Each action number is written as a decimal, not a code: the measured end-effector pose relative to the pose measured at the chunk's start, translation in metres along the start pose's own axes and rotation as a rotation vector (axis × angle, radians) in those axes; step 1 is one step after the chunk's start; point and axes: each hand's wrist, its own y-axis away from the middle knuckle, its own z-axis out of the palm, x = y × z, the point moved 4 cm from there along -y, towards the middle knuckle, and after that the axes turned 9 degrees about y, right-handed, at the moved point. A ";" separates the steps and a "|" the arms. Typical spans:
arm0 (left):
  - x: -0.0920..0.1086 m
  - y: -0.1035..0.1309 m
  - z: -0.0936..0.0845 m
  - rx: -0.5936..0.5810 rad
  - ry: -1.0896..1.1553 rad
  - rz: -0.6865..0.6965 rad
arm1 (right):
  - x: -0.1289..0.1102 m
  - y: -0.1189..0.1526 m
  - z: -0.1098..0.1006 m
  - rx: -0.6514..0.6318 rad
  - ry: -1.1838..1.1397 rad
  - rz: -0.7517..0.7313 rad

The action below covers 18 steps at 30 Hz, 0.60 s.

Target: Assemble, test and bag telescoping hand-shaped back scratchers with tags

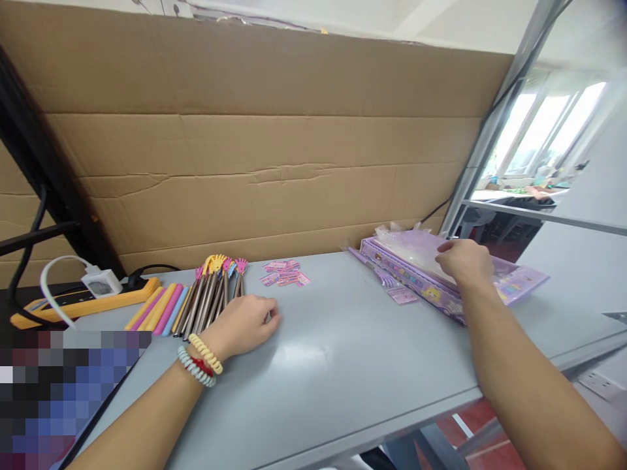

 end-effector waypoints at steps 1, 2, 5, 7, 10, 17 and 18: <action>0.000 0.000 0.000 -0.003 0.001 -0.001 | 0.000 0.001 0.000 0.009 -0.024 0.037; 0.001 0.000 0.001 -0.006 0.002 -0.003 | 0.000 0.001 -0.001 0.023 -0.041 0.057; 0.001 0.000 0.001 -0.011 0.001 -0.003 | -0.002 0.002 -0.002 0.065 -0.052 0.056; 0.002 0.001 0.002 -0.009 -0.005 0.009 | -0.003 0.002 -0.005 0.112 -0.055 0.039; 0.002 0.002 0.004 -0.005 -0.017 0.024 | -0.008 0.008 -0.020 0.421 -0.140 -0.087; 0.003 0.001 0.006 -0.007 -0.020 0.032 | -0.081 0.082 -0.027 0.901 -0.324 -0.853; 0.004 0.001 0.006 -0.016 -0.020 0.033 | -0.098 0.095 -0.016 0.785 -0.268 -1.015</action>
